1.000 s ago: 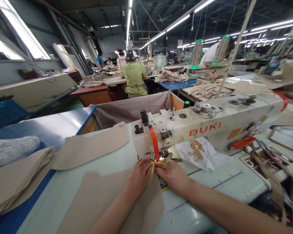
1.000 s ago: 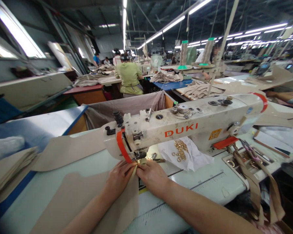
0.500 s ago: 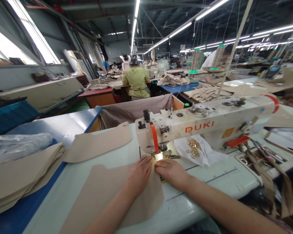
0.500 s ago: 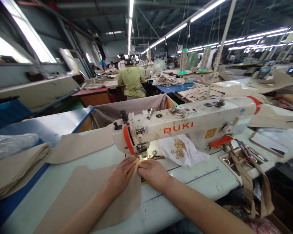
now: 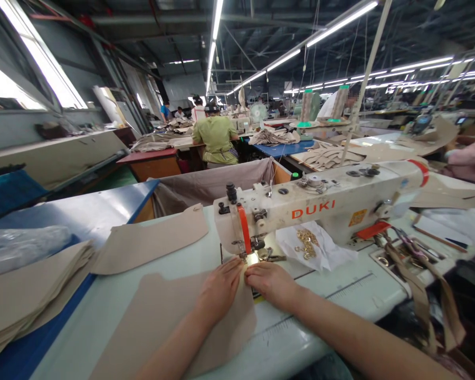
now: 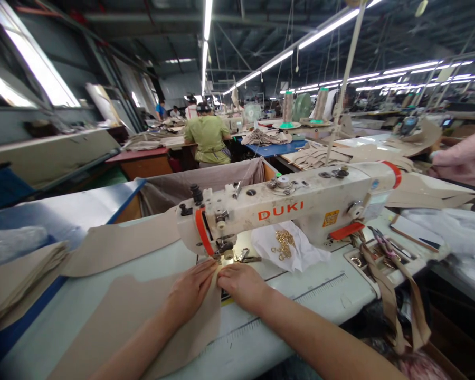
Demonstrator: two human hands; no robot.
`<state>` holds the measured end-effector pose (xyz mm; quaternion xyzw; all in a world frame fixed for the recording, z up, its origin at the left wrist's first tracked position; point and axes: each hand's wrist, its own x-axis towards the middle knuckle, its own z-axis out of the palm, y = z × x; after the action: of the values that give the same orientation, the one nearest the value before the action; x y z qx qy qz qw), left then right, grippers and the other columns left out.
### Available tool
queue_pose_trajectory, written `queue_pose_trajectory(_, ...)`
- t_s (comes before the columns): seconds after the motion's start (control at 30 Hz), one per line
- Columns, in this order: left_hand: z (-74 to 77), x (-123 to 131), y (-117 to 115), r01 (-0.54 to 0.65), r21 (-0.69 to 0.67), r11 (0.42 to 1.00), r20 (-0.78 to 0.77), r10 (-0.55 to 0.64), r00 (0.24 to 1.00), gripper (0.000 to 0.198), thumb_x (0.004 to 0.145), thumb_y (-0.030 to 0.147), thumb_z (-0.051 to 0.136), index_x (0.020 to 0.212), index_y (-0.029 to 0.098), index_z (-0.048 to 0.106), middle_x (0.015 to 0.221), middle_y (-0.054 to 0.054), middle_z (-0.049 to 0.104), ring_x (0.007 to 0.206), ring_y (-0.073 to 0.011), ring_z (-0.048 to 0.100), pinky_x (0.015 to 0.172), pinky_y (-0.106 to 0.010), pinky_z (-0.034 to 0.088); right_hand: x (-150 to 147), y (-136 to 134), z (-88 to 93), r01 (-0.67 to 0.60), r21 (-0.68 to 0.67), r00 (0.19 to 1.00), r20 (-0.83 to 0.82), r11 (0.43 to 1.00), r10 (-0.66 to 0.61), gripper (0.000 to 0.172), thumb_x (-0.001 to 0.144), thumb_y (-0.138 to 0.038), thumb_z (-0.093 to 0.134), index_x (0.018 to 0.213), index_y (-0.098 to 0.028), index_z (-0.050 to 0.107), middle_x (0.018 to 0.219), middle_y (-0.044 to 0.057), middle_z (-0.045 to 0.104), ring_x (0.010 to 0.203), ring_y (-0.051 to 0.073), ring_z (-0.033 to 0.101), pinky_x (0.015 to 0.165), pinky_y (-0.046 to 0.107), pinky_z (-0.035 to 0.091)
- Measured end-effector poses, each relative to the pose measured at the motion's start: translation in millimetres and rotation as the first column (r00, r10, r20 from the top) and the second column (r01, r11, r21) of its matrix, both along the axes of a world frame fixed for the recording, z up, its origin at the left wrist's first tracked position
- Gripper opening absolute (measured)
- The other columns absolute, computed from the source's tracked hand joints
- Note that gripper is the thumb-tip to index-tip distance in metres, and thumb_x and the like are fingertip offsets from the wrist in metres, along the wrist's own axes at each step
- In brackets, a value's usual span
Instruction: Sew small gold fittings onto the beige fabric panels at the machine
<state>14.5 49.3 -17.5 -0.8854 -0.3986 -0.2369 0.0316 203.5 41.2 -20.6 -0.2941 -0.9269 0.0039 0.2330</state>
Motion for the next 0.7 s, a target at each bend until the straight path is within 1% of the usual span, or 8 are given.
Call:
queue_pose_trajectory(0.1, 0.0, 0.5, 2.3, 0.010, 0.007, 1.000, 0.011, -0.010, 1.000, 0.029, 0.088, 0.017, 0.043, 0.106, 0.017, 0.066, 0.109, -0.009, 0.069, 0.102, -0.0210, 0.064, 0.090, -0.037, 0.053, -0.8, 0.4, 1.4, 0.008, -0.008, 1.000, 0.005, 1.000, -0.008, 0.010, 0.089, -0.015, 0.053, 0.083, -0.013, 0.061, 0.092, 0.006, 0.067, 0.094, 0.016, 0.060, 0.089, 0.025, 0.043)
queue_pose_trajectory(0.3, 3.0, 1.3, 3.0, -0.014, 0.016, 1.000, -0.065, 0.015, 0.998, 0.029, 0.087, 0.017, 0.044, 0.105, 0.016, 0.066, 0.109, -0.010, 0.069, 0.102, -0.0206, 0.064, 0.091, -0.036, 0.052, -1.8, 1.0, 4.7, 0.020, -0.028, 1.000, 0.012, 0.999, -0.020, 0.006, 0.087, -0.013, 0.055, 0.085, -0.012, 0.061, 0.094, 0.007, 0.068, 0.095, 0.016, 0.061, 0.090, 0.025, 0.043)
queue_pose_trajectory(0.43, 3.1, 0.9, 2.8, -0.015, 0.011, 1.000, -0.049, 0.016, 0.999, 0.029, 0.088, 0.017, 0.043, 0.104, 0.018, 0.066, 0.110, -0.008, 0.069, 0.103, -0.0195, 0.063, 0.092, -0.035, 0.051, -1.1, 1.5, 4.5, 0.017, -0.030, 1.000, 0.005, 0.999, -0.016, 0.008, 0.088, -0.013, 0.053, 0.086, -0.012, 0.061, 0.095, 0.007, 0.067, 0.096, 0.016, 0.060, 0.091, 0.025, 0.043)
queue_pose_trajectory(0.7, 3.6, 3.5, 0.3, -0.049, -0.070, 0.996, -0.069, 0.044, 0.997, 0.033, 0.090, 0.022, 0.038, 0.108, 0.014, 0.065, 0.113, -0.011, 0.067, 0.106, -0.0217, 0.061, 0.093, -0.037, 0.050, -0.8, -0.1, 2.8, 0.019, -0.008, 1.000, -0.002, 1.000, -0.019, 0.009, 0.088, -0.014, 0.053, 0.083, -0.013, 0.060, 0.092, 0.007, 0.068, 0.092, 0.017, 0.061, 0.088, 0.026, 0.045)
